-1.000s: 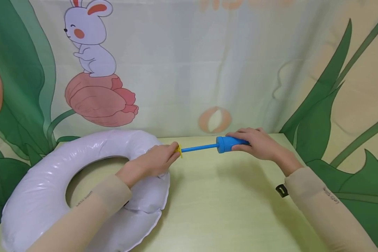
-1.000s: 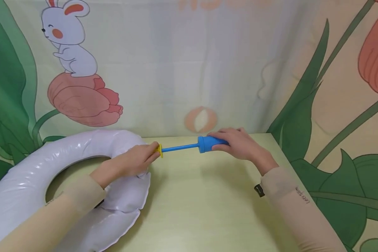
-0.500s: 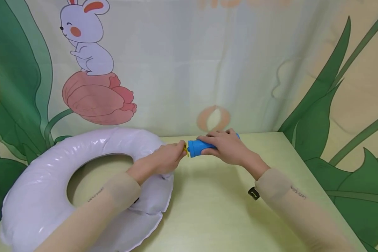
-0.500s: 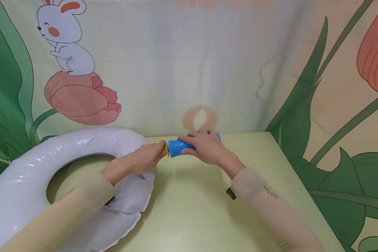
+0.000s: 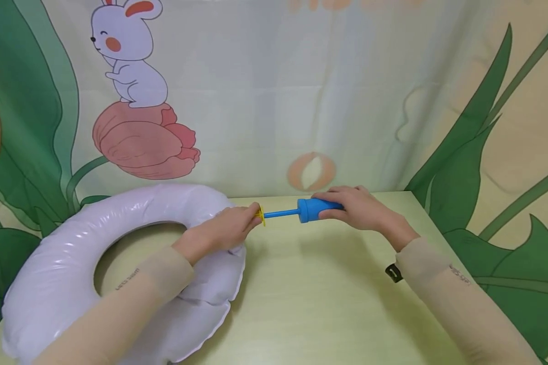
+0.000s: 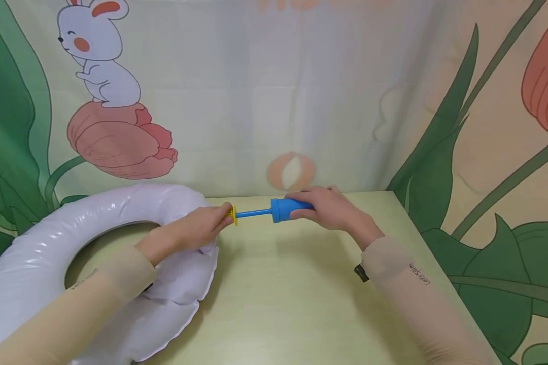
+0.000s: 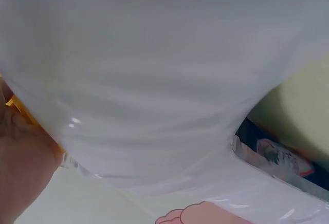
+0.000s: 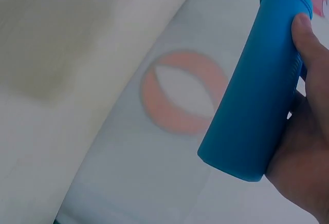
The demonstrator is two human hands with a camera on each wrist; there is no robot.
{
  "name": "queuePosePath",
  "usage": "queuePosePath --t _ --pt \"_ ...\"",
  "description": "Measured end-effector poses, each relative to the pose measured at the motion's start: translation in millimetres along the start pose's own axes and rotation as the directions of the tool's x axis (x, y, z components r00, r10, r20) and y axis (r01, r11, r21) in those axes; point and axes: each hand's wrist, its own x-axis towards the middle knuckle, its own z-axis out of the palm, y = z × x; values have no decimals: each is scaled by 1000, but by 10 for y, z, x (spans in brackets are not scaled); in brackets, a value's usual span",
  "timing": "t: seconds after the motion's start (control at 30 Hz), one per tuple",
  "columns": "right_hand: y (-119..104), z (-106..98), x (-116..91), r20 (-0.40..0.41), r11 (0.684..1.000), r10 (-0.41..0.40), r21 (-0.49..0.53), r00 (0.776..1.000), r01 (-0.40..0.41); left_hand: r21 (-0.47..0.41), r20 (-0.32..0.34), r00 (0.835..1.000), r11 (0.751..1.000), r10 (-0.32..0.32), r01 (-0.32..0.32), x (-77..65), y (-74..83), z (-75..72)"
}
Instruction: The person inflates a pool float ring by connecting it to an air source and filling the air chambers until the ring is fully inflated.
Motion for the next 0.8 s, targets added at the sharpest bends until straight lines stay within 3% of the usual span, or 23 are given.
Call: queuePosePath --t 0.17,0.3,0.53,0.8 --pt "228 -79 -109 12 999 26 35 1000 -26 -28 16 1000 1000 -14 14 -62 -89 -40" --pt "233 -73 -111 10 999 33 32 999 -33 -39 29 999 998 -39 40 -93 -157 -53" --pt "-99 -34 40 -32 998 -9 -67 999 7 -113 65 998 994 8 0 -7 -66 -57" --pt "-514 177 182 -52 988 -63 -147 997 55 -101 113 993 995 37 -25 91 91 -5"
